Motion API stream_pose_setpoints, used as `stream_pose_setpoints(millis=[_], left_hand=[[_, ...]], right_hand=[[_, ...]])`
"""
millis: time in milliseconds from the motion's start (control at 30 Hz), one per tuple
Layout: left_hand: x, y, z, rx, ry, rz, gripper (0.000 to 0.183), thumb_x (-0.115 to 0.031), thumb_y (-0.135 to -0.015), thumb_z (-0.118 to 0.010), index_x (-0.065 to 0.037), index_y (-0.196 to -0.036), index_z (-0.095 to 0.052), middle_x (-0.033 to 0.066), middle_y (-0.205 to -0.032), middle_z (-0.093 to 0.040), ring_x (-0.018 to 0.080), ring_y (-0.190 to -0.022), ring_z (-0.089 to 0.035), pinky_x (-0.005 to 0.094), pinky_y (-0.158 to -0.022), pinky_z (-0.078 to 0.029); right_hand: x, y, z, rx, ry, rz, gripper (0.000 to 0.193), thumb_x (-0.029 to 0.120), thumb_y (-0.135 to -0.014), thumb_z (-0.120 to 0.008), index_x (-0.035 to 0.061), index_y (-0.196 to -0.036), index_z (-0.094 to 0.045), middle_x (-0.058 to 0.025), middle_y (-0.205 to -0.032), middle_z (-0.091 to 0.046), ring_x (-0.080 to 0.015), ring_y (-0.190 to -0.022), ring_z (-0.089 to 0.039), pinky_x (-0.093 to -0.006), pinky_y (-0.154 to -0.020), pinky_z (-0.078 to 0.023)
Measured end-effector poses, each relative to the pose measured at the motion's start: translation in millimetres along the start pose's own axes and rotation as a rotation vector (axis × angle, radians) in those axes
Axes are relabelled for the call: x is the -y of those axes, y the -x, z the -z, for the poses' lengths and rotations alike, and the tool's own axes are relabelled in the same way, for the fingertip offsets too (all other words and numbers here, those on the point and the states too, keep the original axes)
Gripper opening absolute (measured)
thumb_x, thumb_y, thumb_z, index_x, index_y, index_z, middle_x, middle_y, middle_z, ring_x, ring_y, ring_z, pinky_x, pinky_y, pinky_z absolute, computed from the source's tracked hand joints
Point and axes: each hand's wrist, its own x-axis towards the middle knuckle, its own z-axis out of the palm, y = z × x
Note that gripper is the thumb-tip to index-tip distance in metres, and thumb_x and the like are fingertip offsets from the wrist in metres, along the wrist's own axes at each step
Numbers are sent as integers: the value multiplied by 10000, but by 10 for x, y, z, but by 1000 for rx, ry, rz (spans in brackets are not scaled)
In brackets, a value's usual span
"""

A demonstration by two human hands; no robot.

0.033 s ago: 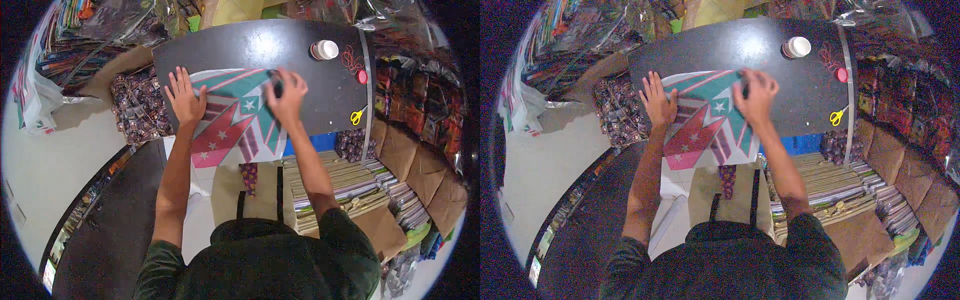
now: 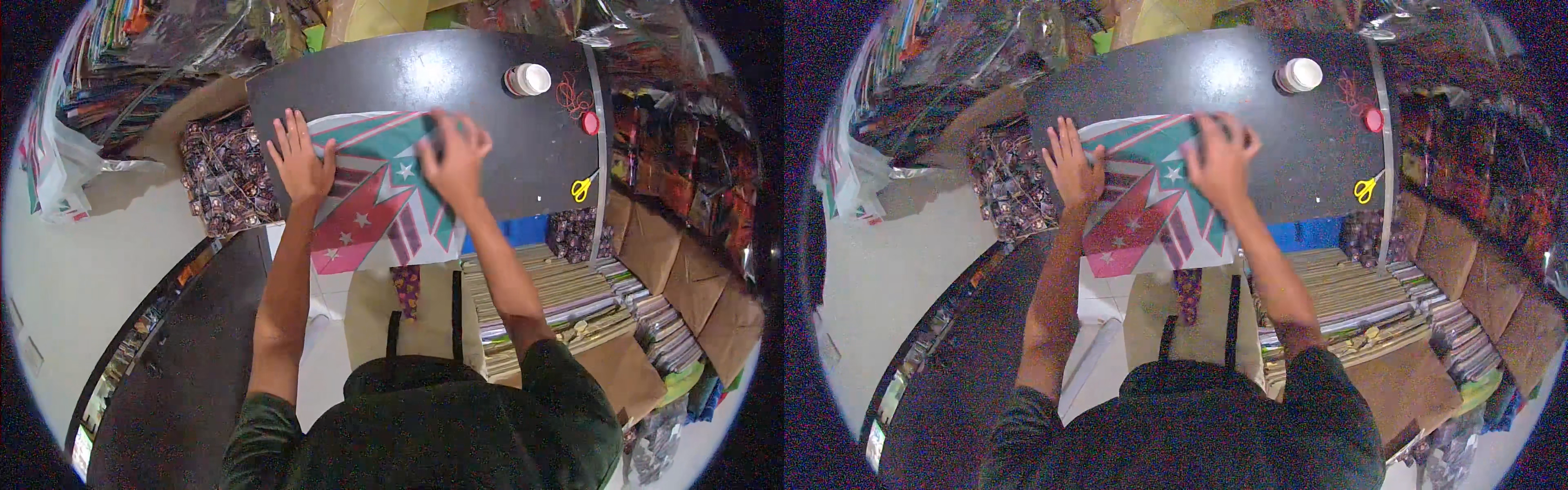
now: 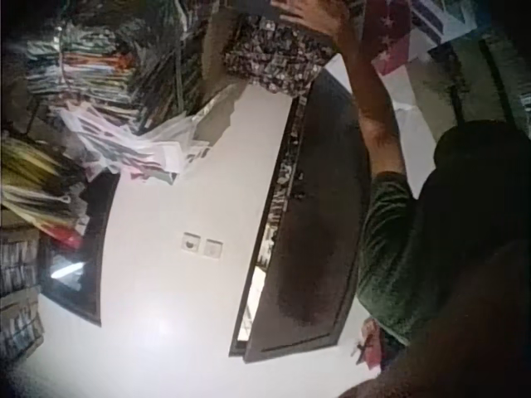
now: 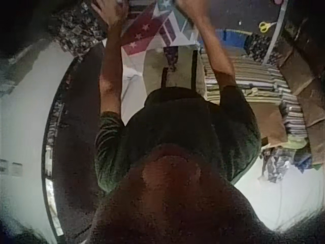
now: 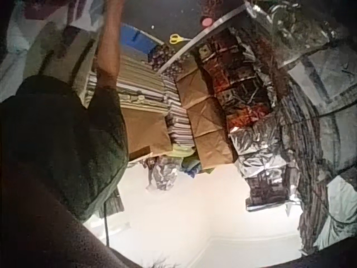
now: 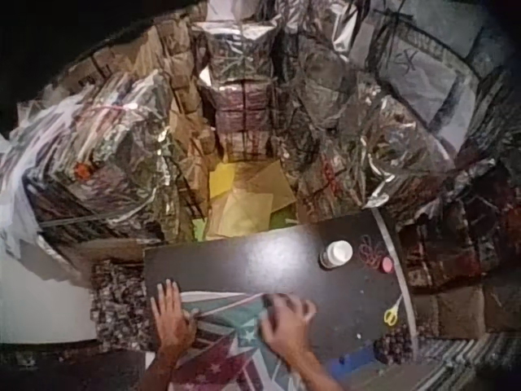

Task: The person assembles a diamond-shaped kite by hand on a table. They smooth the kite's surface, apply adhesive from a small container to the edges, and press the edges down to secure them. The person repeats this process on different sections of the kite, flipping it over to work on both sides.

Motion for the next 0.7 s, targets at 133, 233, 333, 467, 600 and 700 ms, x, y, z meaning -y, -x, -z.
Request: stream_pose_setpoints(millis=[133, 233, 333, 467, 600, 700], left_hand=[[5, 8, -15, 8, -3, -2, 867, -526, -1030, -530, -51, -1674, -195, 134, -1753, -188, 386, -1615, -143, 642, -1262, -130], [28, -9, -32, -10, -31, -30, 860, -569, -1037, -488, -34, -1662, -240, 139, -1744, -217, 385, -1612, -157, 628, -1261, -140], [26, 10, -40, -32, -27, -29, 859, -591, -1045, -451, -29, -1660, -241, 142, -1742, -218, 390, -1610, -158, 629, -1260, -140], [16, 2, -52, -31, -13, -29, 859, -593, -1046, -444, -27, -1659, -242, 142, -1744, -214, 392, -1610, -155, 629, -1261, -126], [16, -3, -49, -27, 14, -28, 869, -603, -1041, -445, -34, -1663, -234, 138, -1747, -206, 390, -1612, -146, 626, -1265, -107], [30, -4, -75, -21, -4, -23, 874, -613, -1039, -437, -42, -1666, -229, 133, -1750, -202, 386, -1614, -143, 626, -1267, -101]], right_hand=[[357, 124, -174, 130, 255, 136, 773, 551, -979, -586, 123, -1600, -415, -55, -1664, -396, -285, -1572, -283, -811, -1131, -159], [313, 155, -280, 160, 261, 70, 811, 586, -989, -549, 114, -1625, -376, -33, -1712, -318, -280, -1598, -234, -865, -1109, -103], [154, 142, -210, 117, 322, -22, 823, 586, -985, -560, 102, -1623, -375, -20, -1700, -338, -290, -1595, -231, -873, -1108, -78], [-106, 58, -139, 39, 403, -106, 806, 597, -993, -544, 102, -1613, -400, -23, -1698, -345, -308, -1594, -225, -884, -1095, -64], [-64, 57, -182, -5, 343, -122, 787, 597, -995, -544, 133, -1615, -407, -7, -1701, -345, -325, -1593, -223, -890, -1087, -55], [62, 116, -201, 68, 317, -97, 772, 586, -1002, -540, 152, -1623, -396, 12, -1705, -339, -331, -1596, -215, -887, -1091, -49]])
